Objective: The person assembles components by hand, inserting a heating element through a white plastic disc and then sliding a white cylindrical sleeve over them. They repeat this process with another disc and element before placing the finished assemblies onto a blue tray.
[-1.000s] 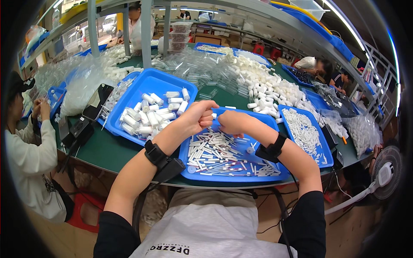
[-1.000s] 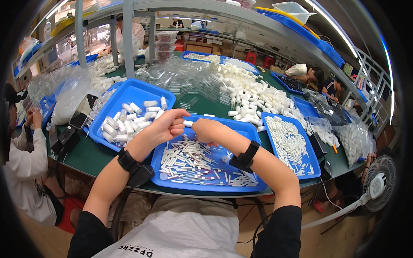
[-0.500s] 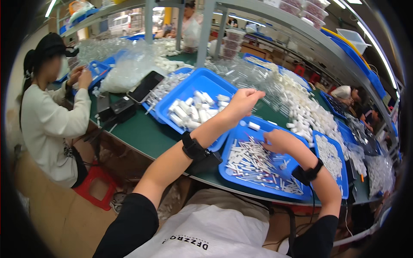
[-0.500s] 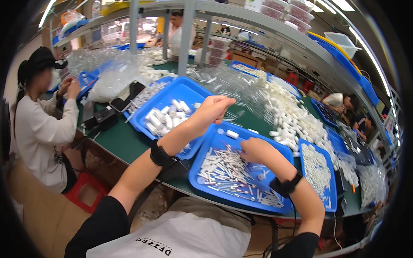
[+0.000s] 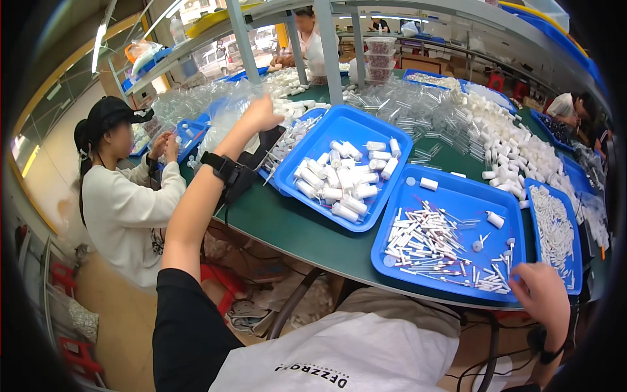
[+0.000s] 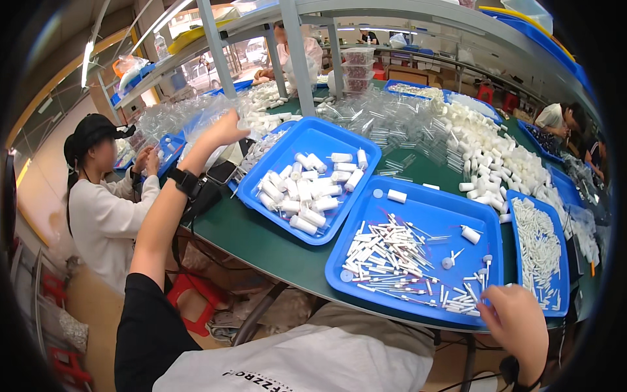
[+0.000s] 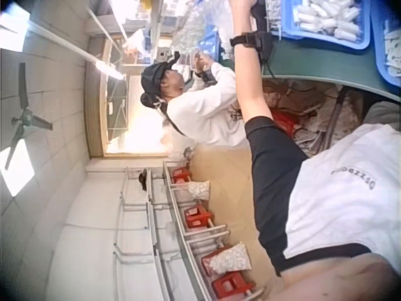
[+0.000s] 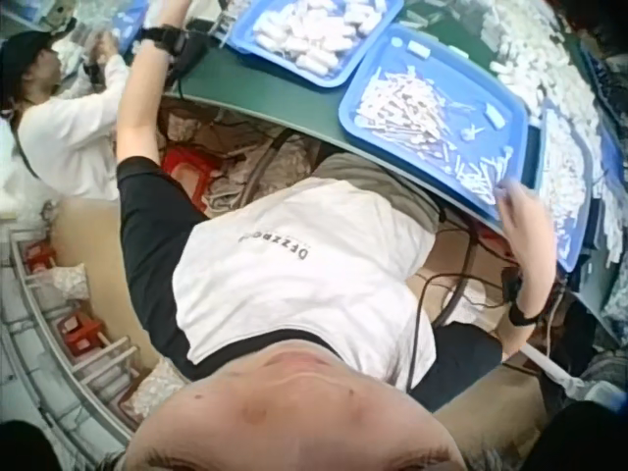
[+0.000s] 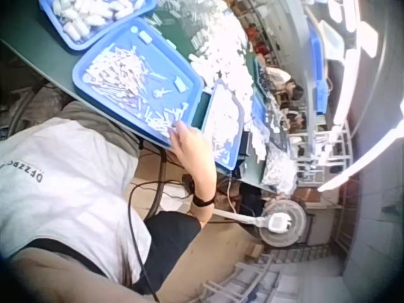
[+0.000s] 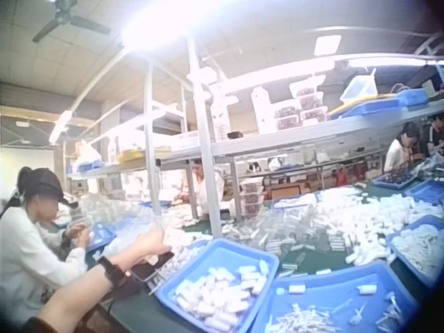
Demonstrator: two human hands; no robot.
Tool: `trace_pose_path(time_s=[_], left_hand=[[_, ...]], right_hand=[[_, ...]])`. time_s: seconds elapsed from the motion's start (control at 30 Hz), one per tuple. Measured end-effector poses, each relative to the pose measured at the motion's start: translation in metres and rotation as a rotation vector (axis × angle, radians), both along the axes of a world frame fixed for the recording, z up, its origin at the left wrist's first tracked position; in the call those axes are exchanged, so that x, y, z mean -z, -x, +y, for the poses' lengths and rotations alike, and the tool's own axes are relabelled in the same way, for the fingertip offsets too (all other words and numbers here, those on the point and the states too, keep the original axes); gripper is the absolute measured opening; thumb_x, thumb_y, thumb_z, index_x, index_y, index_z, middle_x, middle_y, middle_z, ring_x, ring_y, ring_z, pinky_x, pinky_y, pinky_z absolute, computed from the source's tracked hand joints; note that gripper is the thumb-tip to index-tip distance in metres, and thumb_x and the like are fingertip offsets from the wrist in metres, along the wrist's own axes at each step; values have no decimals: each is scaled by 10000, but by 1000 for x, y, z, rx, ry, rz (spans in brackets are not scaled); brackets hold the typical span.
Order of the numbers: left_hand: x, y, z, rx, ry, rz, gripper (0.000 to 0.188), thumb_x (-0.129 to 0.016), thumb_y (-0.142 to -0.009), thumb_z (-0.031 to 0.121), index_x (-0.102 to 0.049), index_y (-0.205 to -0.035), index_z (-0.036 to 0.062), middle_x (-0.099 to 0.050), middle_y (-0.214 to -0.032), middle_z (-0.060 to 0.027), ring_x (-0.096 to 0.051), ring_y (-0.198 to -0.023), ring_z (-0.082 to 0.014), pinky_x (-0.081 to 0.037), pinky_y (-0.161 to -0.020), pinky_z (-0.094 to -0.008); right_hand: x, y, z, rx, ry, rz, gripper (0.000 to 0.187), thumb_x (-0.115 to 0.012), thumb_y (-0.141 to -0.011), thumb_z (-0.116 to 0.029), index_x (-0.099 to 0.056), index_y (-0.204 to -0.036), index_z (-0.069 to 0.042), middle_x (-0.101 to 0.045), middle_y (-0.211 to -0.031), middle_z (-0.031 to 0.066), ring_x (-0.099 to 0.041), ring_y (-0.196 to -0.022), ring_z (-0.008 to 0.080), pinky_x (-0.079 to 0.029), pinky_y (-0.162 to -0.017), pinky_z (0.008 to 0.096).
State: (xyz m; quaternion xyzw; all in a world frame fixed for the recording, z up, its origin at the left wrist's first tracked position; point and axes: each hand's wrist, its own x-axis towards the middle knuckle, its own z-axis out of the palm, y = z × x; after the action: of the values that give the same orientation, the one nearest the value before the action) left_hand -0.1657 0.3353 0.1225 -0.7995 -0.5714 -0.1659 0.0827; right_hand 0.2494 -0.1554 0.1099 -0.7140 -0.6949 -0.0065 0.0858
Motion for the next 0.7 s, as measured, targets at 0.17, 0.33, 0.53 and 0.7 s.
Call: trace_pose_path(time_s=[0.17,0.33,0.53,0.7], left_hand=[[28,4,17,-251,309,308,1033,-767,-623,492,-289,-1346,-71,-418,-1290,-333,-477,-1163,-441,-430,-947,-473],[20,4,14,-268,484,313,1169,-800,-564,512,-237,-1408,-69,-306,-1381,-342,-436,-1211,-454,-436,-957,-463],[21,0,12,-208,429,314,850,-800,-517,554,-634,-1064,-75,-437,-1296,-300,-555,-1083,-393,-504,-858,-386],[29,15,23,-153,255,311,794,-802,-493,553,-667,-991,-50,-554,-1192,-235,-609,-991,-335,-519,-822,-384]], right_hand=[[19,18,-49,41,-123,5,145,-653,-696,-12,-565,-808,-36,-550,-696,117,-519,-713,327,-402,-658,411],[8,58,-98,-28,11,341,125,-625,-818,-17,-595,-934,20,-576,-774,151,-558,-702,292,-442,-625,350],[29,66,-132,301,30,507,133,-603,-860,-24,-599,-982,26,-601,-841,170,-591,-791,284,-459,-698,322],[29,66,-151,575,-40,501,126,-586,-883,-34,-596,-991,31,-612,-856,165,-584,-771,232,-458,-706,311]])
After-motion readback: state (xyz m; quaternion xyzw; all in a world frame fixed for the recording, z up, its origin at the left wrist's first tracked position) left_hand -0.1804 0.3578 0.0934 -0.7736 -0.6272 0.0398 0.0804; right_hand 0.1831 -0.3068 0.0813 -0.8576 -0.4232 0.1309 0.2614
